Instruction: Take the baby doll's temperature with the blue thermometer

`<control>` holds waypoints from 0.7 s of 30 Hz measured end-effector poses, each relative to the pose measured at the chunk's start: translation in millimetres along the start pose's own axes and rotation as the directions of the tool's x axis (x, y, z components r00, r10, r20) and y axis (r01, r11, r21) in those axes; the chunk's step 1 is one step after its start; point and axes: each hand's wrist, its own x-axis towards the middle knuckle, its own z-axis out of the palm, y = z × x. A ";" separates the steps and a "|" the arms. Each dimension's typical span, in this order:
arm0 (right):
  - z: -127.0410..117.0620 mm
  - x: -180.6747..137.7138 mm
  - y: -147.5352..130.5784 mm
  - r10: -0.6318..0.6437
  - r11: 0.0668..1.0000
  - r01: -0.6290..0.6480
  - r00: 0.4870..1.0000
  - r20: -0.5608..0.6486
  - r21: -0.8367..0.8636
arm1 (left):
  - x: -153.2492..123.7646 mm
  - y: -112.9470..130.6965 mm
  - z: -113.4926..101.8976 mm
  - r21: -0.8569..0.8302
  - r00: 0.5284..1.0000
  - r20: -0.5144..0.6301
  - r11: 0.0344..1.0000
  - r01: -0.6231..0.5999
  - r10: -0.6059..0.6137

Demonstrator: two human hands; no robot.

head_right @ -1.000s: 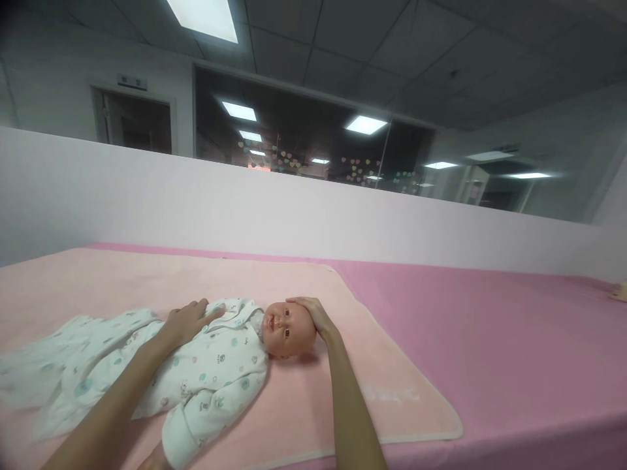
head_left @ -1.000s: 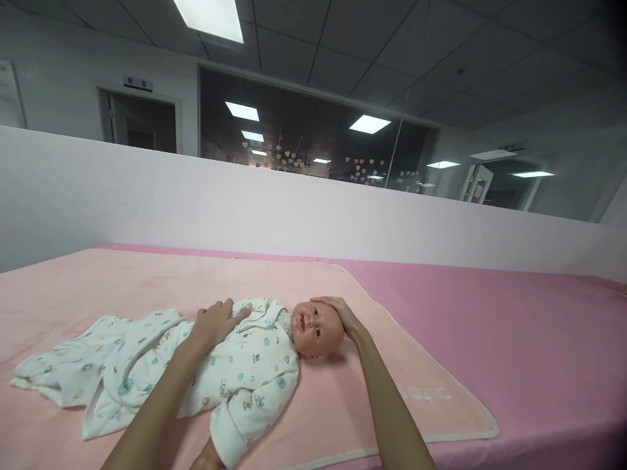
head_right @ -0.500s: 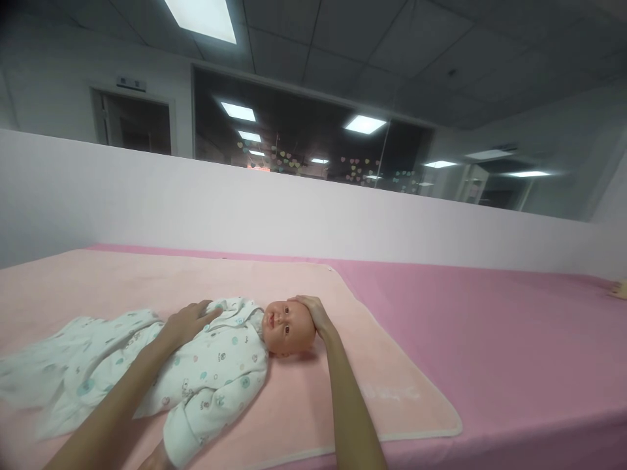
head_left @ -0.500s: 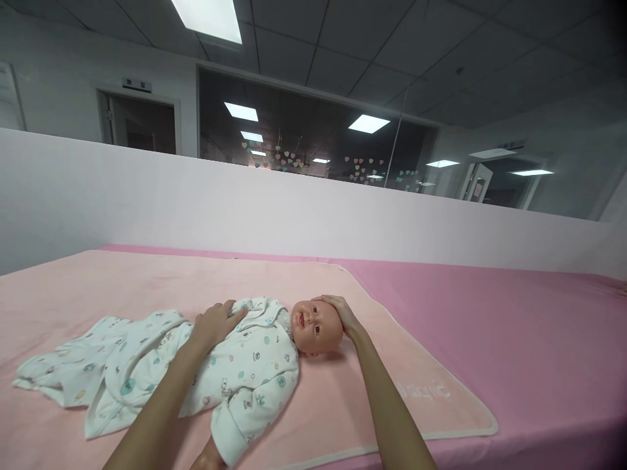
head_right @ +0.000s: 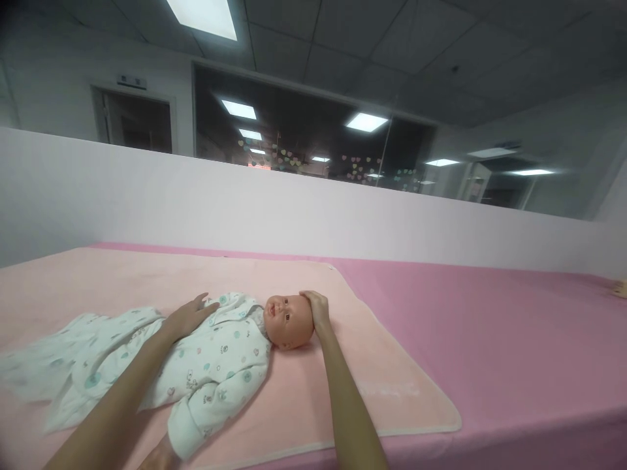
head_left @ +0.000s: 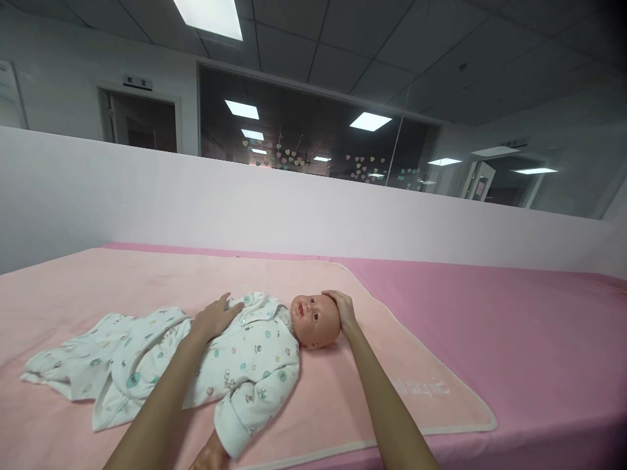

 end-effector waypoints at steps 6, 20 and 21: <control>-2.3 2.6 11.5 0.005 0.994 -0.028 0.976 -0.219 -0.102 | -6.2 5.1 -12.4 -0.164 0.990 -0.143 0.986 -0.035 0.012; 45.8 -59.8 -23.0 -0.541 0.380 0.720 0.682 0.492 -0.580 | -34.5 57.7 8.0 -0.378 0.881 -0.104 0.801 -0.463 0.461; 56.9 -66.5 -23.4 -0.493 0.339 0.778 0.626 0.604 -0.529 | -32.5 55.7 8.4 -0.425 0.888 -0.120 0.785 -0.450 0.444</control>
